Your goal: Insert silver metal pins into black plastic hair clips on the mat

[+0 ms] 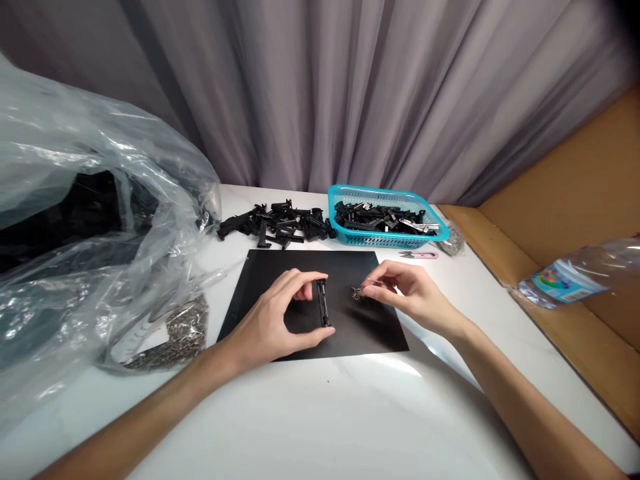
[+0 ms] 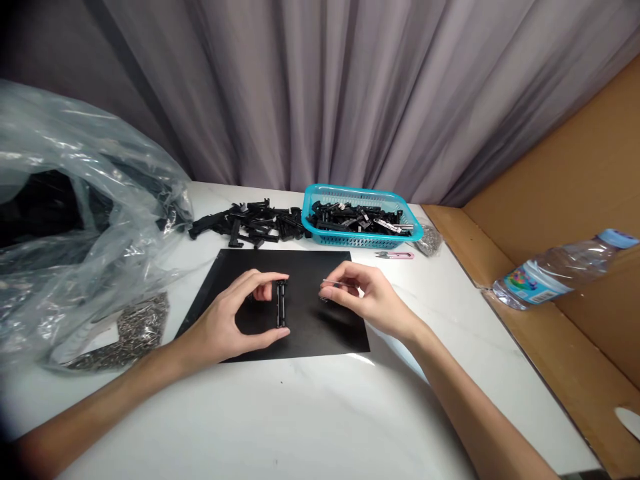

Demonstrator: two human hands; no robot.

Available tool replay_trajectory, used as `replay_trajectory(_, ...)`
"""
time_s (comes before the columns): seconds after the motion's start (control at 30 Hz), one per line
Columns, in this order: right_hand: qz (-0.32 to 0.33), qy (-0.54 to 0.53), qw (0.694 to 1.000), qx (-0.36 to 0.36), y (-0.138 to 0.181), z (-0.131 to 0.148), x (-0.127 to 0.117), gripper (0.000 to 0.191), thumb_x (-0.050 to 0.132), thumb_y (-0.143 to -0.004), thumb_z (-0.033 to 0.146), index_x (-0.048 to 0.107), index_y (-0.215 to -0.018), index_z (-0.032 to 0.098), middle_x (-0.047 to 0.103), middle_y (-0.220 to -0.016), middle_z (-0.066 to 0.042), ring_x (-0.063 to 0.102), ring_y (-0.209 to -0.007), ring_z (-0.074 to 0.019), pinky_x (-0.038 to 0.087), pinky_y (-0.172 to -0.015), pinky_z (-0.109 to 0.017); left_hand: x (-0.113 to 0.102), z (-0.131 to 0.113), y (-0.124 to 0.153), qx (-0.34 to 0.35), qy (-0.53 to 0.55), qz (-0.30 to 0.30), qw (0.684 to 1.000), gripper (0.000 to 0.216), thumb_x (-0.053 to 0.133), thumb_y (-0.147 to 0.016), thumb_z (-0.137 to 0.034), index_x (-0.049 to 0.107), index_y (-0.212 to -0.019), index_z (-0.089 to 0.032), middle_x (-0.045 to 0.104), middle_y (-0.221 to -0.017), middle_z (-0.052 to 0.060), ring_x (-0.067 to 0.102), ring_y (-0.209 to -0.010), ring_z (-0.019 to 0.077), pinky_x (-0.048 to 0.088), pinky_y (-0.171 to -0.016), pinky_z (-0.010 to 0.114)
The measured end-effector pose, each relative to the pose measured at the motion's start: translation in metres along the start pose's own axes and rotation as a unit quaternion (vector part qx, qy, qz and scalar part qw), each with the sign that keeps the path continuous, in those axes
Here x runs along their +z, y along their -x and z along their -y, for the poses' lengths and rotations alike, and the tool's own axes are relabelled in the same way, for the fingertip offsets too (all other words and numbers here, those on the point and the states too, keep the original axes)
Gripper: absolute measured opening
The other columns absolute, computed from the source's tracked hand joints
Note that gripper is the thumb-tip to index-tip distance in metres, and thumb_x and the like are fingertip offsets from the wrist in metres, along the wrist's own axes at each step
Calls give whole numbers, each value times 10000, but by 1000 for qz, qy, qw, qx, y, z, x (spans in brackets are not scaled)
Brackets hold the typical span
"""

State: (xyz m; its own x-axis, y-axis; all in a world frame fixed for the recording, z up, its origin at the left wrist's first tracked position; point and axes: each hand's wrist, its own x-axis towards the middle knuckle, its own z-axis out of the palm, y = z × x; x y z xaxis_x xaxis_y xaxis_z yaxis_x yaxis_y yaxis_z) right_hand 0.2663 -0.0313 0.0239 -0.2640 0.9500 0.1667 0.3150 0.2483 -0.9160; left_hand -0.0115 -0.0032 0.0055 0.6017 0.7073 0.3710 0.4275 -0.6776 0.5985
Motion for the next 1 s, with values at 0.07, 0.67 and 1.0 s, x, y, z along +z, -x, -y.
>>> replay_trajectory(0.07, 0, -38, 999, -12, 3, 4, 8, 214, 774, -896, 402, 699, -869, 203, 766, -939, -58, 633, -764, -164, 472, -652, -303, -2, -2, 0, 22, -14, -7, 1000, 637, 831, -793, -402, 553, -1352, -277, 581, -1149, 60, 597, -1075, 237, 587, -935, 399)
replay_trajectory(0.67, -20, 30, 999, -17, 3, -13, 34, 172, 763, -907, 405, 808, -947, 244, 785, -932, -48, 644, -834, -207, 492, -716, -343, 0, 2, 2, 35, 6, 46, 998, 673, 844, -779, -438, 569, -1361, -242, 685, -1209, 84, 661, -1142, 264, 561, -1027, 422)
replay_trajectory(1.0, -24, -47, 998, 23, 4, -11, 38, 227, 776, -892, 421, 791, -1035, 245, 771, -952, -41, 681, -814, -187, 533, -730, -324, 0, 0, 1, 52, -15, 52, 997, 622, 844, -762, -483, 614, -1273, -214, 691, -1064, 69, 653, -1021, 258, 547, -942, 415)
